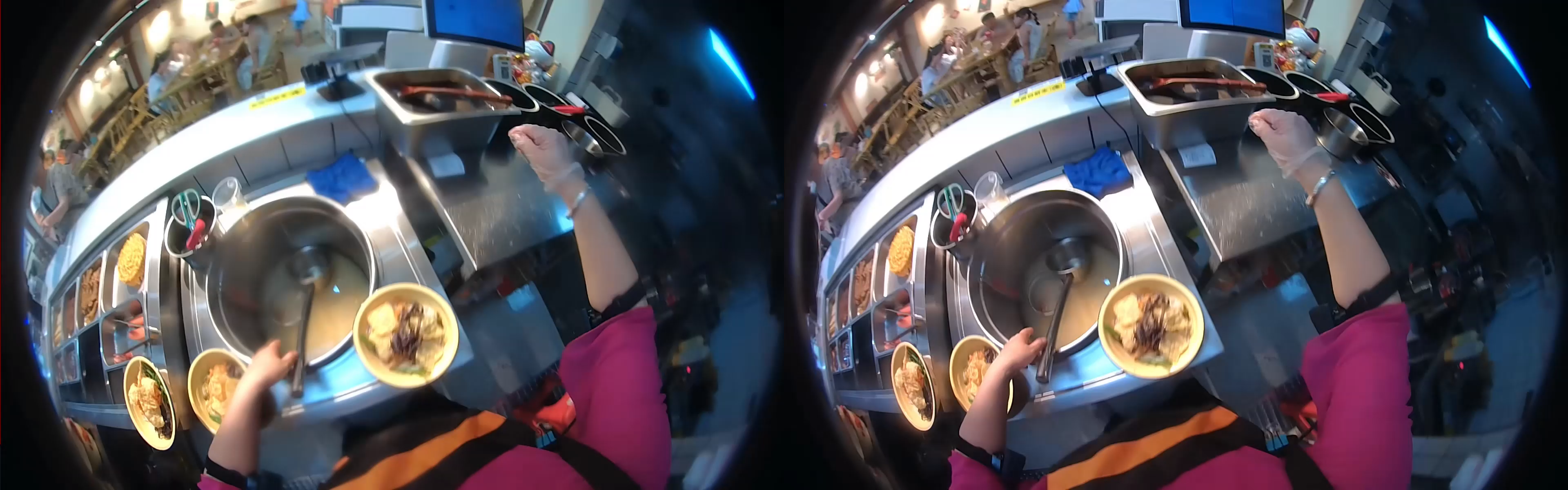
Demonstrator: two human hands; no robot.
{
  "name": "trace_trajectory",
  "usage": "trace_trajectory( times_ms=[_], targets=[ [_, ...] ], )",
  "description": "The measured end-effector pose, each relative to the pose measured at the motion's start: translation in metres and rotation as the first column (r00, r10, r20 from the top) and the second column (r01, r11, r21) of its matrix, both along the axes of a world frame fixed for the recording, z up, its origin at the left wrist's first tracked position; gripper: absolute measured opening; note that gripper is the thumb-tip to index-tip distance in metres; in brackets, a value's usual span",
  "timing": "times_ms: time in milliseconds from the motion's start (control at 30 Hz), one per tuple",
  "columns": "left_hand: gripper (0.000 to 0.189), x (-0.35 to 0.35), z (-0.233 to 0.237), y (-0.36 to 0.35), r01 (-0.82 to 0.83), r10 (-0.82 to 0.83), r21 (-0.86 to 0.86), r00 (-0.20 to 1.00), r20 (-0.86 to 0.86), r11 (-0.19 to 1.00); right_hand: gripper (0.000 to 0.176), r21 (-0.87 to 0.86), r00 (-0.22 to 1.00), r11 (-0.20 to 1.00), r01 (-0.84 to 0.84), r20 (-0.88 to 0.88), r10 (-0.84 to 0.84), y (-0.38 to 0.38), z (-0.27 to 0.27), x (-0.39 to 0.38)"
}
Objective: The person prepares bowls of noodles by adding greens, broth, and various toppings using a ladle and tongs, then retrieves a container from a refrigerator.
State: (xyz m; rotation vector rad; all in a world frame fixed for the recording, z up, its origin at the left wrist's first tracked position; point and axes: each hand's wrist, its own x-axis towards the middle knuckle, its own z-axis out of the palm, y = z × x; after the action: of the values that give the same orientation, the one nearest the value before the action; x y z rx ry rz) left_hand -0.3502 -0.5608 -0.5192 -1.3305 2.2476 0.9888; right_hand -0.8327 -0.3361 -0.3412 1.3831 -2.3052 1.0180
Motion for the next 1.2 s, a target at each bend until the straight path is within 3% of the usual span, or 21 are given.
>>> trace_trajectory(
  times_ms=[100, 133, 200, 233, 300, 333, 367, 400, 433, 467, 533, 633, 700, 767, 800, 833, 933, 967, 1033, 1100, 1200],
  targets=[
    [0.065, -0.02, 0.013, 0.005, -0.124, 0.124, 0.16, 0.992, 0.008, 0.979, 0.018, -0.051, 0.992, 0.997, -0.057, -0.114, 0.051, -0.034, -0.004, -0.033],
    [0.065, -0.024, 0.013, 0.011, -0.145, 0.143, 0.157, 0.989, 0.021, 0.977, 0.02, 0.031, 0.966, 0.999, -0.038, -0.253, 0.045, -0.044, -0.006, -0.047],
    [0.05, -0.029, 0.007, 0.019, 0.069, -0.071, 0.092, 0.997, 0.013, 0.993, 0.021, 0.162, 0.935, 0.986, 0.022, -0.352, 0.037, -0.067, -0.002, -0.067],
    [0.05, -0.029, 0.005, 0.021, 0.05, -0.052, 0.091, 0.998, 0.024, 0.995, 0.021, 0.277, 0.884, 0.954, 0.117, -0.467, 0.027, -0.079, 0.001, -0.077],
    [0.05, -0.025, -0.005, 0.019, -0.178, 0.195, 0.242, 0.98, -0.047, 0.954, 0.028, 0.363, 0.968, 0.929, 0.078, -0.252, 0.017, -0.102, 0.0, -0.11],
    [0.036, -0.026, -0.004, 0.023, -0.39, 0.446, 0.332, 0.888, -0.109, 0.859, 0.031, 0.385, 0.972, 0.906, 0.176, -0.211, -0.098, -0.111, 0.001, -0.116],
    [0.032, -0.026, 0.0, 0.02, -0.434, 0.593, 0.558, 0.794, -0.135, 0.708, 0.034, 0.414, 0.961, 0.869, 0.27, -0.172, -0.216, -0.117, 0.001, -0.119],
    [0.028, -0.022, 0.004, 0.021, -0.507, 0.745, 0.673, 0.66, -0.097, 0.538, 0.038, 0.488, 0.96, 0.832, 0.264, -0.213, -0.179, -0.123, 0.001, -0.129],
    [0.025, -0.026, 0.014, 0.025, -0.535, 0.861, 0.769, 0.507, -0.037, 0.349, 0.037, 0.469, 0.961, 0.847, 0.251, -0.225, -0.16, -0.124, -0.003, -0.133],
    [0.025, -0.028, 0.014, 0.028, -0.542, 0.864, 0.766, 0.501, -0.036, 0.347, 0.036, 0.546, 0.961, 0.793, 0.27, -0.198, -0.191, -0.129, -0.004, -0.139],
    [0.021, -0.029, 0.007, 0.038, -0.385, 0.947, 0.92, 0.314, 0.064, 0.066, 0.036, 0.716, 0.963, 0.647, 0.263, -0.152, -0.224, -0.14, 0.005, -0.142],
    [0.019, -0.033, 0.01, 0.041, -0.407, 0.908, 0.907, 0.411, 0.08, 0.104, 0.034, 0.767, 0.967, 0.591, 0.252, -0.227, -0.119, -0.153, 0.009, -0.145],
    [0.018, -0.031, 0.002, 0.04, -0.413, 0.935, 0.908, 0.343, 0.085, 0.069, 0.035, 0.799, 0.975, 0.559, 0.223, -0.181, -0.13, -0.161, 0.01, -0.155],
    [0.015, -0.032, 0.003, 0.038, -0.375, 0.9, 0.922, 0.429, 0.081, 0.096, 0.035, 0.904, 0.983, 0.414, 0.109, -0.16, 0.09, -0.176, 0.008, -0.183],
    [0.014, -0.035, 0.007, 0.041, -0.429, 0.888, 0.881, 0.459, 0.024, 0.198, 0.031, 0.808, 0.999, 0.588, -0.02, 0.0, 0.034, -0.147, 0.042, -0.13],
    [0.014, -0.04, 0.013, 0.043, -0.473, 0.882, 0.845, 0.472, 0.004, 0.249, 0.025, 0.671, 0.999, 0.74, -0.038, 0.03, 0.024, -0.155, 0.041, -0.143],
    [0.011, -0.051, 0.032, 0.053, -0.527, 0.851, 0.759, 0.52, -0.069, 0.383, 0.015, 0.656, 0.938, 0.746, 0.115, -0.318, 0.135, -0.167, 0.061, -0.154],
    [0.011, -0.055, 0.034, 0.055, -0.53, 0.857, 0.759, 0.51, -0.071, 0.378, 0.015, 0.654, 0.936, 0.749, 0.107, -0.319, 0.146, -0.168, 0.064, -0.145],
    [0.013, -0.058, 0.036, 0.06, -0.585, 0.807, 0.671, 0.589, -0.035, 0.456, 0.013, 0.618, 0.679, 0.724, 0.306, -0.675, 0.29, -0.17, 0.065, -0.125],
    [0.013, -0.059, 0.033, 0.064, -0.588, 0.807, 0.668, 0.59, -0.032, 0.456, 0.013, 0.669, 0.582, 0.676, 0.308, -0.694, 0.422, -0.167, 0.061, -0.107],
    [0.016, -0.065, 0.037, 0.068, -0.581, 0.786, 0.657, 0.618, -0.028, 0.481, 0.013, 0.688, 0.58, 0.668, 0.283, -0.678, 0.452, -0.162, 0.061, -0.096]
  ],
)
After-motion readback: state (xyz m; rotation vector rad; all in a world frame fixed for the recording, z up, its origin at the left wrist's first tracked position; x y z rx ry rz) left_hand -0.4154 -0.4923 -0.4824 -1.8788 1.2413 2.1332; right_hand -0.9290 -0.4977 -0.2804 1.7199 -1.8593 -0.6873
